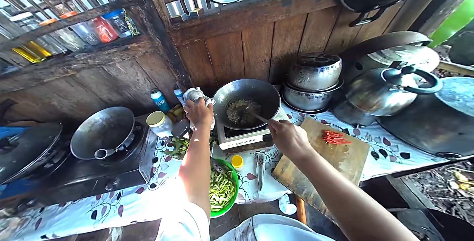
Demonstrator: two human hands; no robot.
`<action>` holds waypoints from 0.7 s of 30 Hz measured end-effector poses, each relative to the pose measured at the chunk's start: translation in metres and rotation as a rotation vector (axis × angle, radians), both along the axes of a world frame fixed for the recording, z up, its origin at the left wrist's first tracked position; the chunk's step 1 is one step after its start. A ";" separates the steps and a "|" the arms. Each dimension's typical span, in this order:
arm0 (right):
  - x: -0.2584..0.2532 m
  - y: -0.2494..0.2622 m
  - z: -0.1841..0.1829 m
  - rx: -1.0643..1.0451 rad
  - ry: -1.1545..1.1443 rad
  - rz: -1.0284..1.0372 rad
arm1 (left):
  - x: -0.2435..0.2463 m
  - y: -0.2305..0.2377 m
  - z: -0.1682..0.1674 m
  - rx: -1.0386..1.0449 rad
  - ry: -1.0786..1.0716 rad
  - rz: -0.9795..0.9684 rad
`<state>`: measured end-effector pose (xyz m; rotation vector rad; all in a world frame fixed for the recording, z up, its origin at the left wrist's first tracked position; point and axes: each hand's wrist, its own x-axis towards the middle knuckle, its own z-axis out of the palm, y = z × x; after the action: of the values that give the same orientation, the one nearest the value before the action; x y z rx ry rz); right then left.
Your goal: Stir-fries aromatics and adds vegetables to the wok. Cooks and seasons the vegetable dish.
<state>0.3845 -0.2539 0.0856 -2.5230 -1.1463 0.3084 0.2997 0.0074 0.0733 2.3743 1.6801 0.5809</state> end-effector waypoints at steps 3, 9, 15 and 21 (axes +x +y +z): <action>0.009 0.024 -0.004 0.081 -0.027 -0.059 | -0.001 -0.001 0.004 -0.035 -0.034 -0.029; 0.016 0.038 -0.014 0.011 -0.050 -0.008 | -0.003 0.000 0.003 -0.050 -0.015 -0.013; -0.007 -0.050 0.010 0.216 -0.297 0.119 | -0.008 -0.002 0.003 -0.050 -0.023 -0.047; -0.017 -0.061 0.010 0.181 -0.315 0.063 | -0.011 -0.009 0.003 -0.044 -0.043 -0.034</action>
<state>0.3672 -0.3147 0.0952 -2.4347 -1.3038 -0.1788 0.2890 -0.0018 0.0762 2.3377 1.6152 0.5782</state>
